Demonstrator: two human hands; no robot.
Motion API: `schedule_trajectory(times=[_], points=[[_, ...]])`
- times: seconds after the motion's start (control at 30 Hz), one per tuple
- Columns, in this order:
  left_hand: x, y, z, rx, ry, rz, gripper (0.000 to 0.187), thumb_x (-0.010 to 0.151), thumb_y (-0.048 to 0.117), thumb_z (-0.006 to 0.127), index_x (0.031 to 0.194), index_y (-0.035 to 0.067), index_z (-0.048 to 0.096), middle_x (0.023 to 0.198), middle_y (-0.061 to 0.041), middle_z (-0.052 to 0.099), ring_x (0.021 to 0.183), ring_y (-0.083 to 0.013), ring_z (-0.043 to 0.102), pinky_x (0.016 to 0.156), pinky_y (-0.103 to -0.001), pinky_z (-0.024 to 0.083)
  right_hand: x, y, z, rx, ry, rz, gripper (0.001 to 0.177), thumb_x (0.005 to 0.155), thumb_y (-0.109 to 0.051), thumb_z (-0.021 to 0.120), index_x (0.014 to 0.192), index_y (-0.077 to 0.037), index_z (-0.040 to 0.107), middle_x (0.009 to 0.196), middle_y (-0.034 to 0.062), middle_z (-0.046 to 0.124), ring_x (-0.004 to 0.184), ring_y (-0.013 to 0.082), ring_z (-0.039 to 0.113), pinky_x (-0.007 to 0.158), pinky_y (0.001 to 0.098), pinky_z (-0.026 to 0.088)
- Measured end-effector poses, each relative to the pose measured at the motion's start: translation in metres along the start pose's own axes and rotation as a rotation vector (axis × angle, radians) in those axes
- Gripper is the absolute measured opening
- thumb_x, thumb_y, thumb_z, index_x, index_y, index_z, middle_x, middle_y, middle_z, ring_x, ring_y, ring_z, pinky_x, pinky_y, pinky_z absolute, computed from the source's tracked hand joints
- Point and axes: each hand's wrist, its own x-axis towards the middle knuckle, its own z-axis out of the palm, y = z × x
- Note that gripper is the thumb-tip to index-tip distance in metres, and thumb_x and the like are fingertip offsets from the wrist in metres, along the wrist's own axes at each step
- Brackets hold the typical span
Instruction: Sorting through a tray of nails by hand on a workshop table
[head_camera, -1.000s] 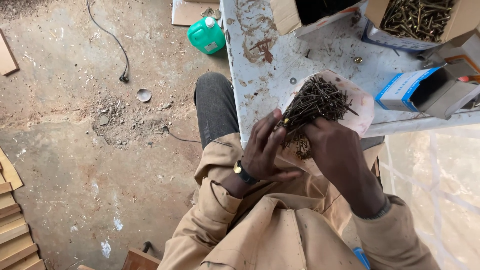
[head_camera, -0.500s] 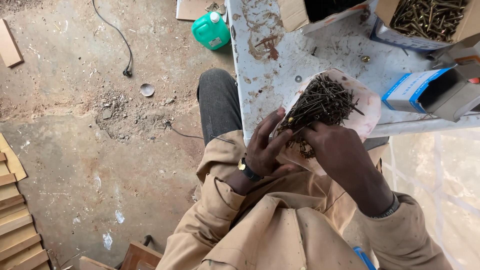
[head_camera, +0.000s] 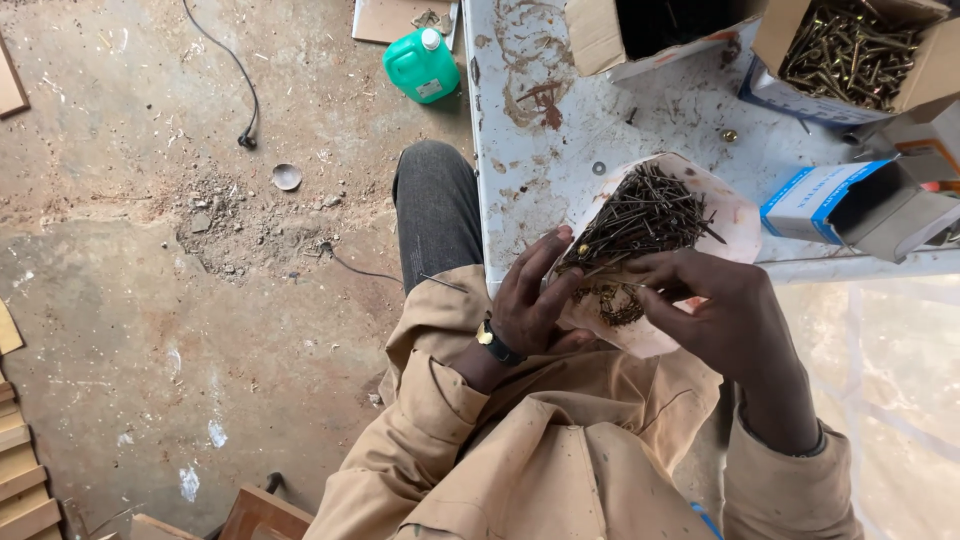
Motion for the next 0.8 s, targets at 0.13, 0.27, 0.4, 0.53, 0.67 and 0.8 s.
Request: schedule_trajectory(times=[0.13,0.27,0.4,0.53,0.67,0.8], points=[[-0.003,-0.002,0.004,0.024,0.021,0.007,0.064,0.109,0.057,0.042,0.148,0.006,0.037,0.151,-0.030,0.040,0.135,-0.0476,0.056,0.110,-0.059,0.058,-0.006,0.000,0.003,0.155,0.146,0.119,0.019,0.091,-0.001,0.072,0.076,-0.006,0.061,0.108,0.0088,0.078,0.080,0.0098,0.070,0.072,0.0224,0.054],[0.001,0.000,0.002,0.021,0.031,0.009,0.062,0.108,0.056,0.043,0.140,0.003,0.042,0.148,-0.031,0.043,0.132,-0.0490,0.058,0.107,-0.061,0.060,-0.007,-0.005,0.003,0.322,0.332,0.159,0.011,0.096,0.012,0.067,0.094,0.007,0.058,0.106,0.0232,0.072,0.086,0.0231,0.073,0.076,0.0296,0.063],[-0.001,0.000,0.003,0.016,0.031,0.004,0.061,0.109,0.056,0.043,0.142,0.005,0.041,0.148,-0.031,0.043,0.132,-0.0484,0.059,0.106,-0.060,0.061,-0.004,-0.007,-0.006,-0.081,0.413,0.014,0.008,0.101,0.008,0.077,0.099,0.007,0.069,0.110,0.0185,0.076,0.097,0.0213,0.073,0.080,0.0288,0.058],[-0.001,-0.001,0.004,0.017,0.040,0.005,0.061,0.109,0.055,0.043,0.141,0.004,0.042,0.148,-0.030,0.042,0.132,-0.0480,0.059,0.106,-0.061,0.061,-0.011,-0.010,-0.010,-0.071,0.464,0.060,0.012,0.104,0.009,0.076,0.105,0.006,0.064,0.099,0.0159,0.072,0.088,0.0200,0.071,0.082,0.0288,0.058],[-0.001,0.000,0.002,0.011,0.017,-0.007,0.060,0.107,0.056,0.044,0.131,0.001,0.047,0.146,-0.032,0.044,0.129,-0.0509,0.060,0.105,-0.060,0.060,-0.011,-0.004,-0.015,0.587,0.069,0.238,0.017,0.084,0.007,0.060,0.099,0.001,0.066,0.084,0.0140,0.069,0.068,0.0170,0.065,0.060,0.0240,0.053],[0.001,0.001,0.000,0.011,0.010,-0.006,0.061,0.107,0.057,0.043,0.131,0.001,0.049,0.146,-0.032,0.044,0.131,-0.0491,0.058,0.105,-0.059,0.061,-0.002,0.011,-0.019,1.044,-0.041,0.291,0.026,0.092,-0.020,0.070,0.102,0.003,0.066,0.099,0.0175,0.067,0.076,0.0236,0.065,0.058,0.0285,0.054]])
